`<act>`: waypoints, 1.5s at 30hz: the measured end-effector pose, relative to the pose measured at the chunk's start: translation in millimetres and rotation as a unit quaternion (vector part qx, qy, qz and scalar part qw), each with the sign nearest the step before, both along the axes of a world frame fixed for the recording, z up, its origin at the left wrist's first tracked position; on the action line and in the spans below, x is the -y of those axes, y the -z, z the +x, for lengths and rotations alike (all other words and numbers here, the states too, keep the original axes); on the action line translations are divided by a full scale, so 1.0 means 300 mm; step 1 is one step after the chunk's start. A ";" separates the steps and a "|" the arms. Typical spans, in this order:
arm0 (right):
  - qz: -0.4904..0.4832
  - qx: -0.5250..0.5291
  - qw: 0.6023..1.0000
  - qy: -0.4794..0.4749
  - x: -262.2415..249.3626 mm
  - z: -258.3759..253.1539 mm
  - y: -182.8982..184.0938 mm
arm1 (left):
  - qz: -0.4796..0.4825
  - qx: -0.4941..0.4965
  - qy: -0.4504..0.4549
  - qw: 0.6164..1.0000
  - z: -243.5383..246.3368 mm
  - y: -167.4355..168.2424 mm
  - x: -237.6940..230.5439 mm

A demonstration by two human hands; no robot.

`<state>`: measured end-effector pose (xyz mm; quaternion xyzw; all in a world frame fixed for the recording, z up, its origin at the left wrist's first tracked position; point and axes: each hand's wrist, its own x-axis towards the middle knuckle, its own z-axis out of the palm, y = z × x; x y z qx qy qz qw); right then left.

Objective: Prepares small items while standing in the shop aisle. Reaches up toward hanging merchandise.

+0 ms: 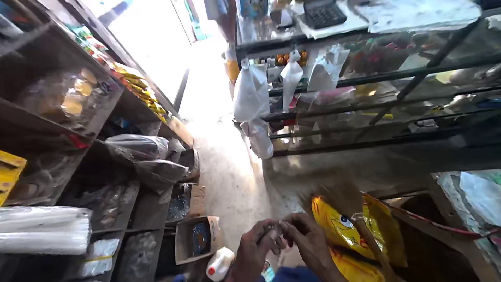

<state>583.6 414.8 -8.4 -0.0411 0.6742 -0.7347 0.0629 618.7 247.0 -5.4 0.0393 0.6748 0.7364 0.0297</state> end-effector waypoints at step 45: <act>-0.066 0.183 0.977 -0.088 0.750 -0.897 0.068 | 0.119 0.162 -0.019 0.979 -0.861 0.074 0.827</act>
